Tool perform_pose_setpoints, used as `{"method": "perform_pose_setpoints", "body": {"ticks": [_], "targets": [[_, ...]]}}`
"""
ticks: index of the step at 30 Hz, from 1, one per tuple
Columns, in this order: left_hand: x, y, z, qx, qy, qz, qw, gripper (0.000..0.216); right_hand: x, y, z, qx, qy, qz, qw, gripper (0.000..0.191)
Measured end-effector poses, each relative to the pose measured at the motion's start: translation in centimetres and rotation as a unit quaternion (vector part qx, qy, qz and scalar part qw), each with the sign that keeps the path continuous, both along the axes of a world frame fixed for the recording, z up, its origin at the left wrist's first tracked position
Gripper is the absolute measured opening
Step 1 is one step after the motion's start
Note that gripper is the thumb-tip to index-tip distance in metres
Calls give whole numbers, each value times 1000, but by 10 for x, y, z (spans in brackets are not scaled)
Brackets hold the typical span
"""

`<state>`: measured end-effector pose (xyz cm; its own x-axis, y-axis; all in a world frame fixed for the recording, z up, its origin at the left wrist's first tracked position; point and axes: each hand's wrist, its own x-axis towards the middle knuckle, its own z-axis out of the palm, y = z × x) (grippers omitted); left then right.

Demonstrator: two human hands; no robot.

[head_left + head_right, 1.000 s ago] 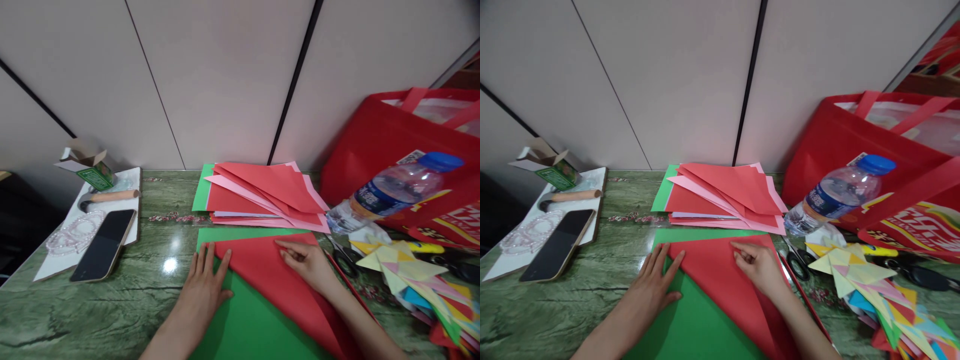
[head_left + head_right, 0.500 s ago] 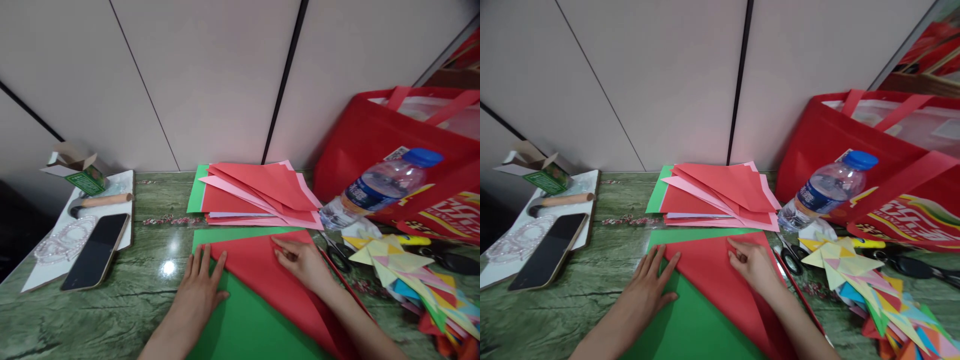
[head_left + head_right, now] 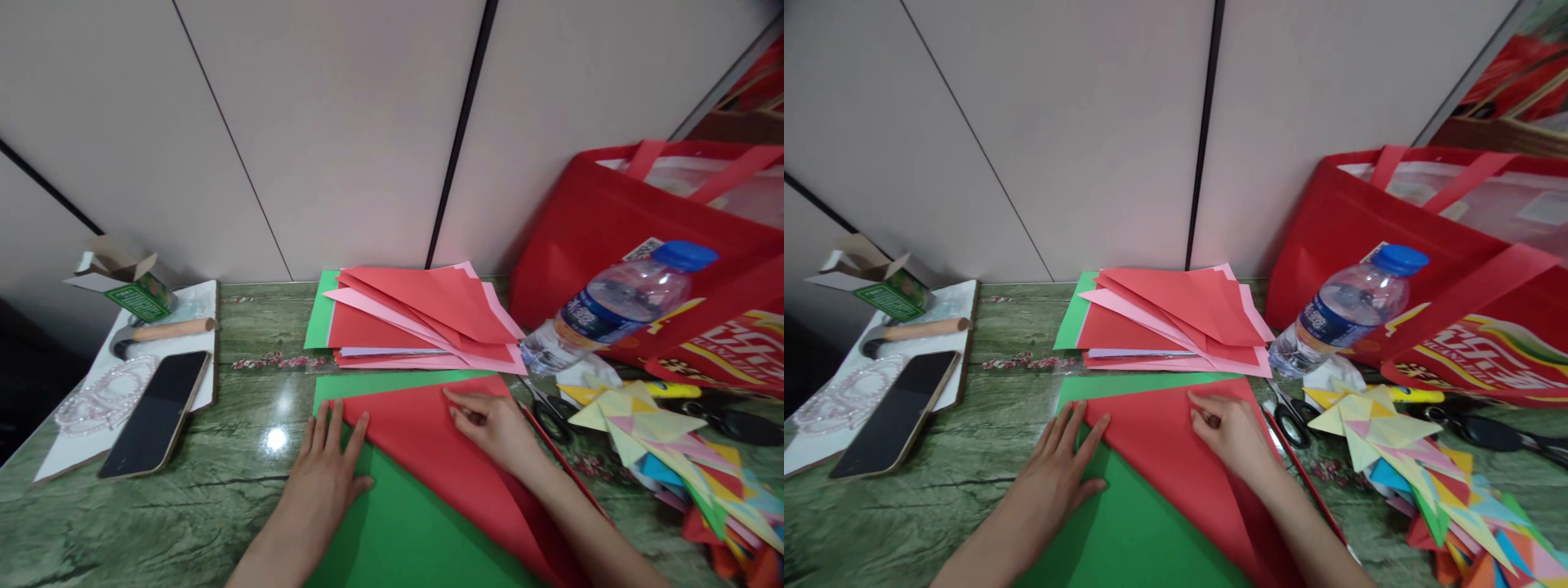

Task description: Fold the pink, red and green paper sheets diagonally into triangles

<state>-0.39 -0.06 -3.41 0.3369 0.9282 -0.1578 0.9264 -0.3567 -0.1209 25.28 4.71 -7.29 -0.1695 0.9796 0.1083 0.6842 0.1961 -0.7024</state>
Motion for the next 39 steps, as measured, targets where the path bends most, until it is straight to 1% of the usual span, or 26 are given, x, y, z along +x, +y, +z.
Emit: {"method": "perform_pose_setpoints", "body": {"ticks": [7, 14, 20, 23, 26, 29, 31, 34, 39], "targets": [[-4, -1, -6, 9, -17, -5, 1000, 71, 3, 1, -5, -10, -9, 20, 1000, 47], [-5, -1, -4, 11, -21, -8, 1000, 72, 3, 0, -5, -6, -10, 19, 1000, 45], [-9, -3, -10, 26, -36, -16, 999, 73, 2, 0, -4, -2, -14, 11, 1000, 45], [-8, -2, -10, 26, -30, -15, 999, 72, 1, 0, -3, -4, -26, 13, 1000, 45], [-5, 0, -5, 12, -20, -9, 1000, 71, -1, 0, 1, -1, -65, 24, 998, 43], [-2, 1, 2, -5, -17, 1, 1000, 68, -1, 1, 8, 1, -140, 39, 989, 40], [-1, 1, 6, -8, -26, 5, 1000, 67, 0, 1, 12, -4, -196, 34, 980, 38], [-1, 1, 10, -8, -34, 8, 999, 65, 1, 2, 20, -27, -254, 28, 966, 36], [2, 0, 16, 6, -23, 9, 1000, 65, 0, 2, 33, -78, -296, 61, 950, 40]]}}
